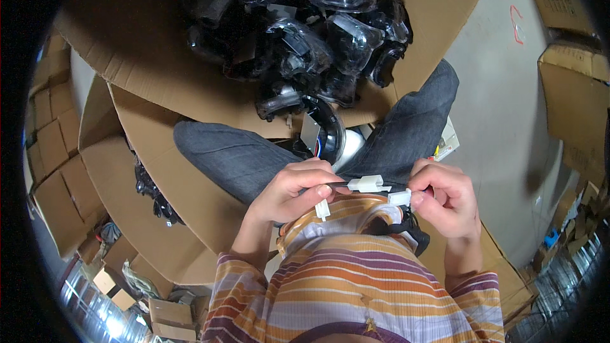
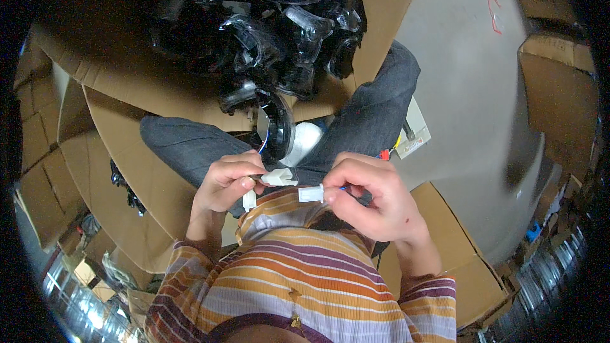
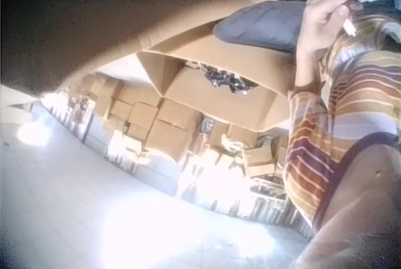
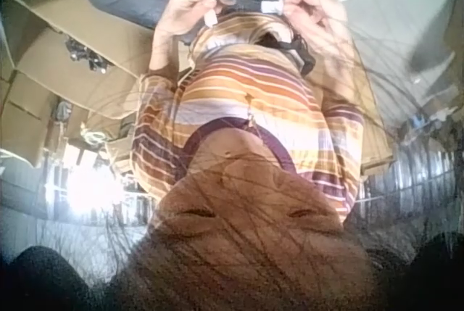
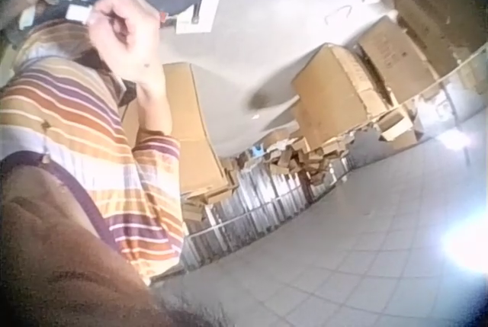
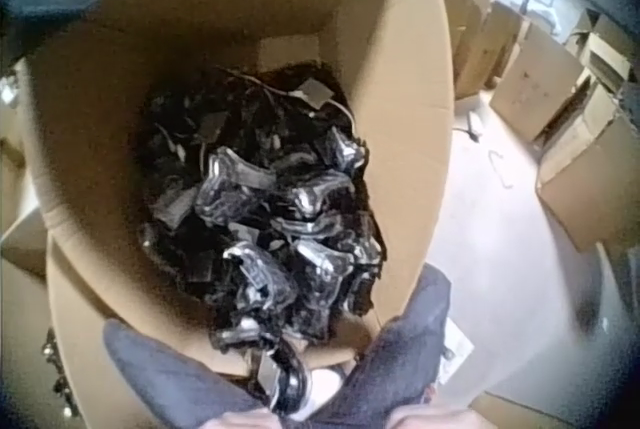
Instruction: The person tests electronic light parts by connecting them to a power supply with cables, then placing them back into a cardboard box.
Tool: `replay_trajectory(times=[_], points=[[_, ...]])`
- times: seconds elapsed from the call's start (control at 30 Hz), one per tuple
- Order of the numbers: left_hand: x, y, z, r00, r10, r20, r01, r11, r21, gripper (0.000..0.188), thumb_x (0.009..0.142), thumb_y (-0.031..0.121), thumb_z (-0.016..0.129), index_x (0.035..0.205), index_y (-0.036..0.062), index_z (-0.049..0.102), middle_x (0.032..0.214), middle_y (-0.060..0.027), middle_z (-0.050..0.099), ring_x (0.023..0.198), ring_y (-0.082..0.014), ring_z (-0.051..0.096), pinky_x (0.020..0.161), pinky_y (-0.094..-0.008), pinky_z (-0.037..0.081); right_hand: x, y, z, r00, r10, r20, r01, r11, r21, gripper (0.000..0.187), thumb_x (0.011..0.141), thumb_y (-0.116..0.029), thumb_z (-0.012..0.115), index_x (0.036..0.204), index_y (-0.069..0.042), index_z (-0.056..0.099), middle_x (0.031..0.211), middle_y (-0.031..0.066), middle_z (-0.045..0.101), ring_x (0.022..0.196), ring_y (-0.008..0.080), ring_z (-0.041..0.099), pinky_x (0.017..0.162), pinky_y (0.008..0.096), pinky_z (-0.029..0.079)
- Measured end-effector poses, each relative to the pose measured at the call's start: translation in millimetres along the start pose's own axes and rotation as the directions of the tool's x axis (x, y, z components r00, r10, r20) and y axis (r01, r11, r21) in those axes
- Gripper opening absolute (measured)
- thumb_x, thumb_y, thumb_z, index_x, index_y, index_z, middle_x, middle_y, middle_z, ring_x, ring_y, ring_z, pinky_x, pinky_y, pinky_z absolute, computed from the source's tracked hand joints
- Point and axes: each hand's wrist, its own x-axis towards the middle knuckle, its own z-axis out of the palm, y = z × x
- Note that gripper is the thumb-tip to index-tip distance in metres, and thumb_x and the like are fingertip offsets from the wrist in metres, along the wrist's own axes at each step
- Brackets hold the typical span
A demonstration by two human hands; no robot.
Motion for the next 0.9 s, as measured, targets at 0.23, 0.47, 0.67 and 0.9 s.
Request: replay_trajectory(times=[0.23, 0.47, 0.67, 0.9], points=[[-4.7, 9.8, 2.9, 0.967, -0.242, -0.083, 0.233, 0.966, -0.108, 0.017, 0.073, -0.002, 0.047, 0.089, -0.0004, 0.054, 0.060, -0.0040, 0.055, 0.051, -0.0098, 0.052, 0.045, -0.0180, 0.038, 0.7, 0.8, -4.0, 1.000, -0.019, 0.017, 0.019, 0.998, -0.055, 0.002, 0.066, -0.001, 0.051, 0.065, -0.002, 0.051, 0.057, 0.0024, 0.047, 0.047, 0.0092, 0.039, 0.041, 0.0213, 0.026], [-2.1, 7.7, -0.7, 0.994, -0.108, -0.004, 0.108, 0.994, 0.031, 0.013, 0.073, -0.001, 0.047, 0.083, -0.0009, 0.055, 0.059, -0.0049, 0.054, 0.051, -0.0111, 0.053, 0.046, -0.0205, 0.038, 0.4, 0.7, -3.8, 0.997, -0.057, 0.047, 0.062, 0.992, -0.108, 0.002, 0.066, 0.000, 0.052, 0.065, -0.001, 0.051, 0.059, 0.0042, 0.048, 0.050, 0.0131, 0.042, 0.043, 0.0238, 0.030], [-1.4, 14.5, -4.4, 0.984, -0.166, 0.058, 0.156, 0.977, 0.146, 0.010, 0.074, 0.004, 0.048, 0.079, -0.0006, 0.055, 0.059, -0.0059, 0.054, 0.053, -0.0151, 0.051, 0.048, -0.0255, 0.036, 2.8, -1.8, 3.4, 0.992, -0.098, 0.074, 0.109, 0.983, -0.148, 0.002, 0.066, -0.001, 0.053, 0.066, -0.002, 0.051, 0.060, 0.0063, 0.048, 0.054, 0.0187, 0.045, 0.047, 0.0275, 0.035], [5.6, 16.5, -10.2, 0.957, -0.229, 0.179, 0.207, 0.969, 0.136, 0.008, 0.075, 0.004, 0.047, 0.077, 0.0005, 0.055, 0.064, -0.0058, 0.056, 0.053, -0.0159, 0.050, 0.048, -0.0259, 0.036, 3.5, -1.3, 8.5, 0.986, -0.155, 0.068, 0.169, 0.874, -0.455, 0.008, 0.061, 0.000, 0.055, 0.064, -0.003, 0.049, 0.059, 0.0067, 0.043, 0.054, 0.0210, 0.043, 0.048, 0.0290, 0.035]])
